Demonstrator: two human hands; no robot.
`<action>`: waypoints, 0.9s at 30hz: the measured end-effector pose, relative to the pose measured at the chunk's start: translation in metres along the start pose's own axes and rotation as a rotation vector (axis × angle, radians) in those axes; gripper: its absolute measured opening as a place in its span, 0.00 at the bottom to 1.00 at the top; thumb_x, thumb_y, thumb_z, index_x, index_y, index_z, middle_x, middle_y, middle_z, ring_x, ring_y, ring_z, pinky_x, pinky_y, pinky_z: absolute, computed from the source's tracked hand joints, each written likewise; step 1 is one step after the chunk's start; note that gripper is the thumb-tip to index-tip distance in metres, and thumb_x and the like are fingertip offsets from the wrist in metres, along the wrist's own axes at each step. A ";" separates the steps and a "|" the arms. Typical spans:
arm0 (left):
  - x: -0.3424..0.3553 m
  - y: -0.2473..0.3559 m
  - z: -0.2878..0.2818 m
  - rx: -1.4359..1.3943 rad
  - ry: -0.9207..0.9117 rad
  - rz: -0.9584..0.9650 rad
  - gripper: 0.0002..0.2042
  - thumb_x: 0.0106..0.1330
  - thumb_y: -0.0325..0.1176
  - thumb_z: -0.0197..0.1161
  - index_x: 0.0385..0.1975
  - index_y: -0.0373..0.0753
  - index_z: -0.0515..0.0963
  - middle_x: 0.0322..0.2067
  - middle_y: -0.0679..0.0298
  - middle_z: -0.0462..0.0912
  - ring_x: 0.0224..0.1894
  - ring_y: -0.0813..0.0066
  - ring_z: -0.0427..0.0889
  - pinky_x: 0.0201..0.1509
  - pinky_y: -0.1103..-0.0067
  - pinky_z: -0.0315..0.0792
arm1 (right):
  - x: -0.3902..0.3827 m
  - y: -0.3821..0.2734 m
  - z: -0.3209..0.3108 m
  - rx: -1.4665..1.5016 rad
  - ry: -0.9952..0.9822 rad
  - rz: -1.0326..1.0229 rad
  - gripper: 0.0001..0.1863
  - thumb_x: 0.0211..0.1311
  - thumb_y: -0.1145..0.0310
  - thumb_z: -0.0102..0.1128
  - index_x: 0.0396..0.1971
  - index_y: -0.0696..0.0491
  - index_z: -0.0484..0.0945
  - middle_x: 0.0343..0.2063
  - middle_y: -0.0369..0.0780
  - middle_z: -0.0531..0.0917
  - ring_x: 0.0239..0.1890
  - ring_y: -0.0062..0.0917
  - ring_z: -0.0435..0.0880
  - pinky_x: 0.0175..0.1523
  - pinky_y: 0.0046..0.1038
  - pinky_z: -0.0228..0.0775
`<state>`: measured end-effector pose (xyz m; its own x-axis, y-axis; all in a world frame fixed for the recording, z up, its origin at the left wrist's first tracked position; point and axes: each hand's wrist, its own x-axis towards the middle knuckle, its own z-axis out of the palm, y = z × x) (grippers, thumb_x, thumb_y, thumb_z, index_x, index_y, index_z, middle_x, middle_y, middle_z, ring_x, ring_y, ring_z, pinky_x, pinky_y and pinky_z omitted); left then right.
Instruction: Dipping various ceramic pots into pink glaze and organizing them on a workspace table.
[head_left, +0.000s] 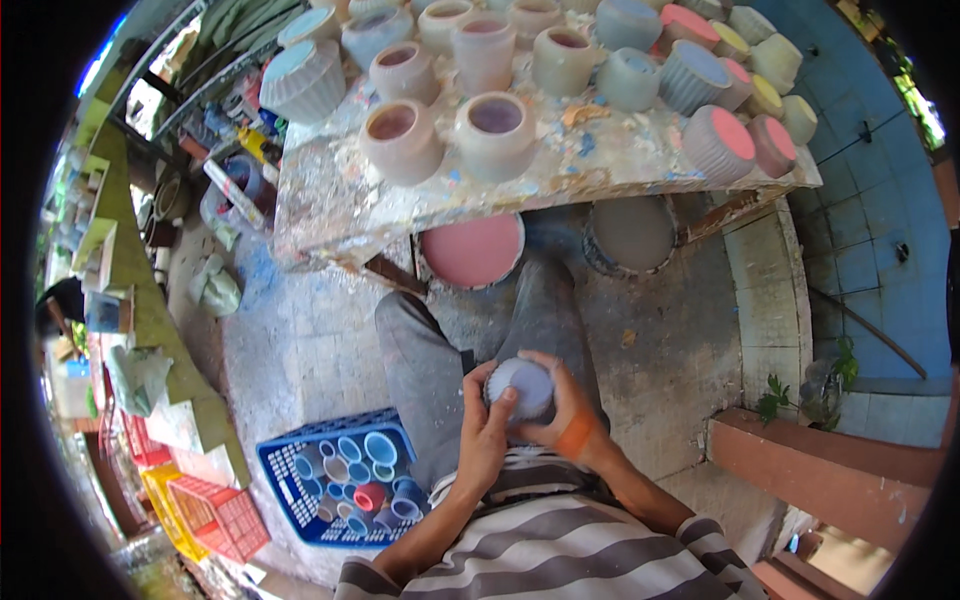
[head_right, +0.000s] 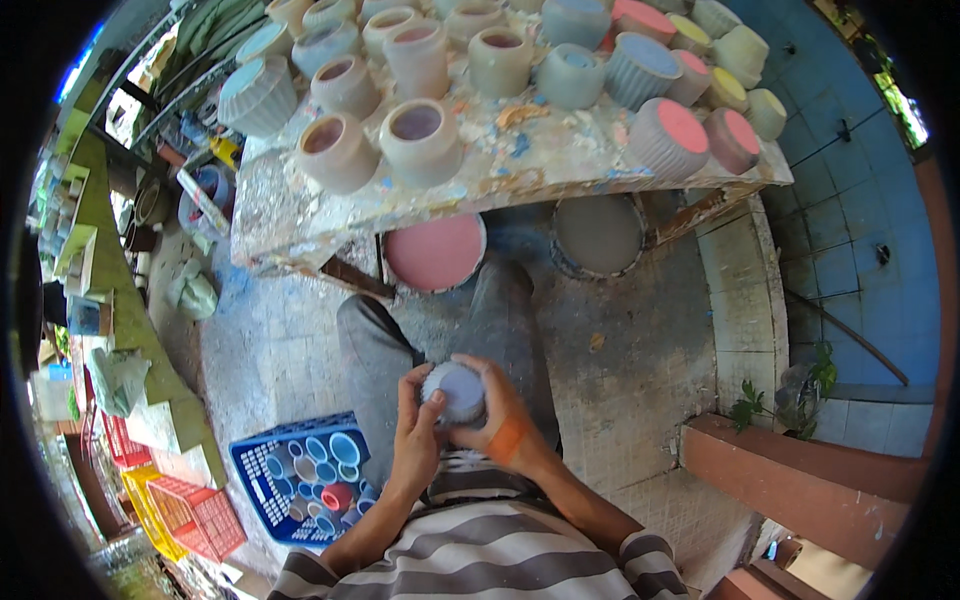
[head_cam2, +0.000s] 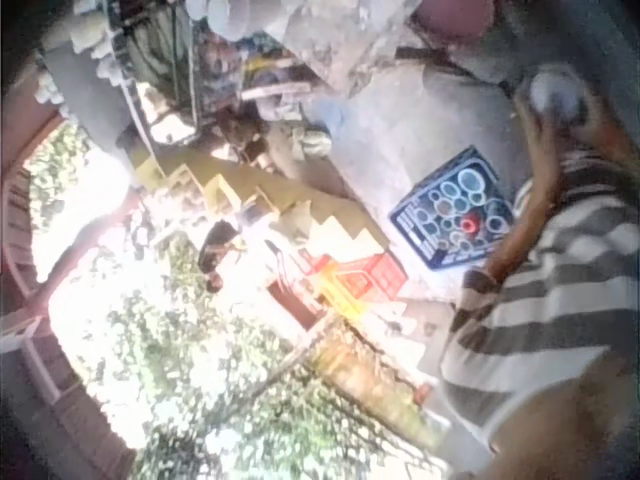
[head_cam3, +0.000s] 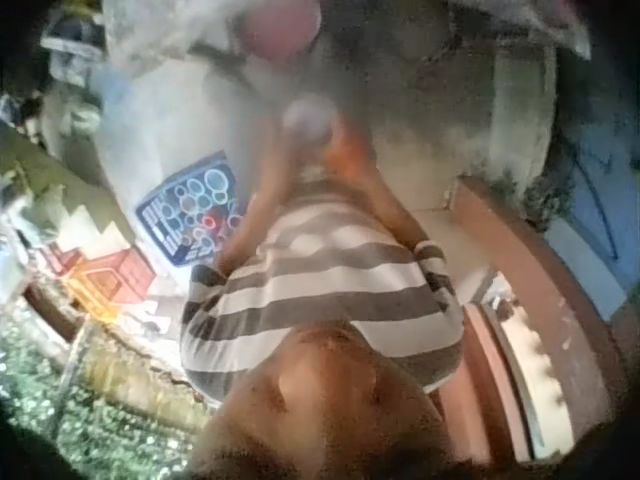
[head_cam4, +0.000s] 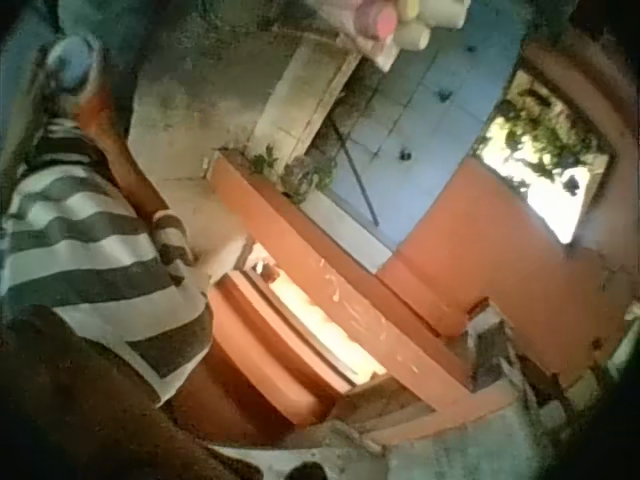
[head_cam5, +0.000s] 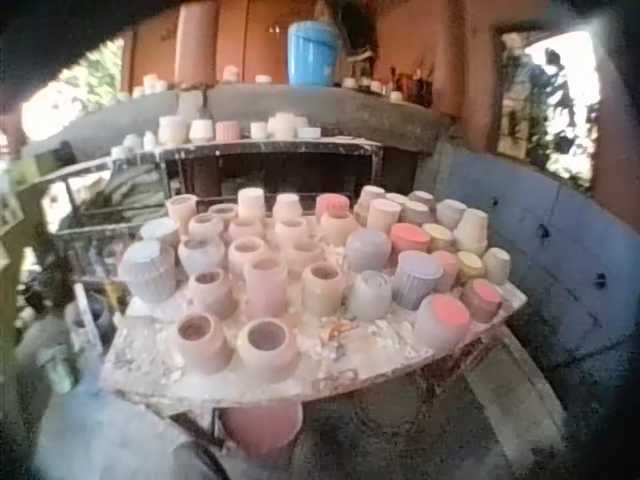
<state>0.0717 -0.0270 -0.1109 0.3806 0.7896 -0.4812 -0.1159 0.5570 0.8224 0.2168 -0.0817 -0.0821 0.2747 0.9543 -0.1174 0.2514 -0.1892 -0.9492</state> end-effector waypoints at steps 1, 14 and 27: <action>-0.004 0.004 0.000 0.169 -0.047 0.091 0.19 0.72 0.33 0.60 0.59 0.35 0.68 0.53 0.60 0.72 0.55 0.74 0.70 0.56 0.78 0.68 | 0.003 0.006 -0.006 0.115 -0.067 0.076 0.48 0.42 0.68 0.81 0.66 0.55 0.63 0.61 0.51 0.71 0.65 0.39 0.71 0.70 0.36 0.61; 0.000 0.057 -0.021 -0.081 -0.050 0.196 0.05 0.72 0.29 0.59 0.42 0.35 0.76 0.28 0.60 0.79 0.26 0.76 0.74 0.35 0.80 0.69 | 0.007 0.016 -0.033 0.601 -0.456 0.133 0.53 0.39 0.58 0.80 0.67 0.56 0.62 0.59 0.47 0.74 0.65 0.34 0.72 0.71 0.35 0.59; -0.059 0.035 -0.057 0.563 -0.665 0.302 0.14 0.55 0.27 0.72 0.43 0.39 0.87 0.46 0.62 0.86 0.53 0.60 0.82 0.60 0.66 0.75 | -0.059 0.011 -0.037 0.011 -0.994 0.403 0.58 0.46 0.48 0.76 0.72 0.55 0.52 0.65 0.53 0.64 0.71 0.43 0.59 0.72 0.43 0.55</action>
<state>-0.0070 -0.0392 -0.0709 0.8760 0.4735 -0.0921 0.1011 0.0063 0.9949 0.2371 -0.1485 -0.0746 -0.5441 0.5834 -0.6030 0.3010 -0.5351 -0.7893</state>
